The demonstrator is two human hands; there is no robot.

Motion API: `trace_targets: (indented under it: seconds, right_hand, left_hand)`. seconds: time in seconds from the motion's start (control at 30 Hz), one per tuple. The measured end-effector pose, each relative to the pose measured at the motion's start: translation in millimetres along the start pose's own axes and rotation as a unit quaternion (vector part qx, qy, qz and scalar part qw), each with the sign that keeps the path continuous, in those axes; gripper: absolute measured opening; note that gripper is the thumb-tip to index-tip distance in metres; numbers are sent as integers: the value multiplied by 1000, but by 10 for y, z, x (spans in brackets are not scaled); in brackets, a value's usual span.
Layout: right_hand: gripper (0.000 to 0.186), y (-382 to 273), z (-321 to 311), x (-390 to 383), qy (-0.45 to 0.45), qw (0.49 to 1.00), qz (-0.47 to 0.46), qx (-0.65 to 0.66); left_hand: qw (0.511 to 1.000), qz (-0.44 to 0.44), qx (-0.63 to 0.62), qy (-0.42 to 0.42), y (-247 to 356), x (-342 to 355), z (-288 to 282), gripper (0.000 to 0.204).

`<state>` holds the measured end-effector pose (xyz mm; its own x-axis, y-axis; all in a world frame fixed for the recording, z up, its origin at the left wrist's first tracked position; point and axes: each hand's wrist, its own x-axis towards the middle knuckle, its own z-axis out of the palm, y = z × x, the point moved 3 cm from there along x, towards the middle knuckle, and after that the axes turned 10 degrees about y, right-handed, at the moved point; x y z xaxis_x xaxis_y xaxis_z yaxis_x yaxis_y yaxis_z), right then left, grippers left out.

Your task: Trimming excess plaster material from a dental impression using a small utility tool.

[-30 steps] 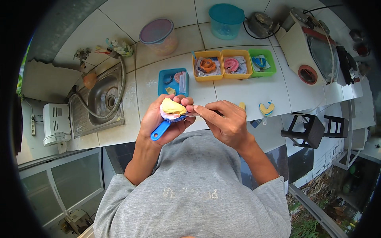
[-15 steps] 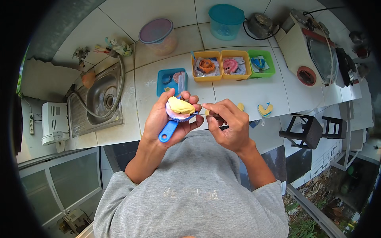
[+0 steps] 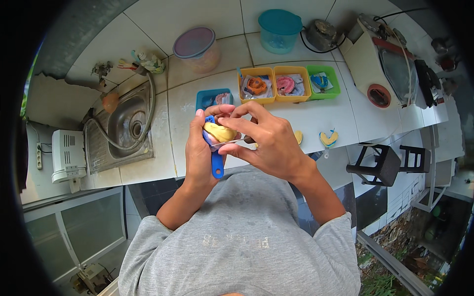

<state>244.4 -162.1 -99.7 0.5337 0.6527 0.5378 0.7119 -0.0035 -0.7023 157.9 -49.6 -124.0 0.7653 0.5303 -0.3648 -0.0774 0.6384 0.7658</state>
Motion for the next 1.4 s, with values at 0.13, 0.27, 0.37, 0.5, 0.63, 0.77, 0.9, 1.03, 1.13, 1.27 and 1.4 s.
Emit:
trace_targets:
  seconds: [0.13, 0.27, 0.37, 0.5, 0.63, 0.77, 0.9, 1.03, 1.13, 1.27, 1.4]
  right_hand:
    - [43, 25, 79, -7, -27, 999, -25, -32]
    - [35, -7, 131, -20, -26, 999, -34, -28]
    - [33, -10, 166, -41, -14, 1000, -16, -22]
    - [34, 10, 186, -67, -17, 1000, 5, -5]
    - [34, 28, 197, -91, -9, 1000, 15, -18]
    - [35, 33, 208, -129, -2, 998, 43, -41]
    - [35, 98, 206, -133, -29, 997, 55, -52]
    - [35, 105, 212, -129, -37, 996, 64, -50]
    - [33, 108, 213, -107, -44, 995, 75, -41]
    - [30, 99, 208, -56, -62, 994, 82, -32]
    - [29, 101, 205, -33, -73, 992, 97, -31]
  left_hand:
    - [999, 34, 36, -5, -2, 11, -38, 55]
    - [996, 40, 78, -14, 13, 44, -78, 56]
    - [998, 31, 61, -7, 11, 65, -102, 52]
    - [997, 18, 68, -11, -10, 111, -130, 53]
    - [998, 3, 63, -19, -40, 155, -131, 55]
    - [997, 17, 80, -13, -105, 212, -154, 55]
    - [993, 16, 109, -38, -126, 274, -185, 55]
    - [991, -14, 126, -38, -118, 278, -172, 56]
    - [991, -7, 124, -46, -139, 308, -199, 57]
    - [989, -20, 131, -61, -124, 365, -219, 58]
    - [985, -40, 153, -75, -107, 410, -234, 57]
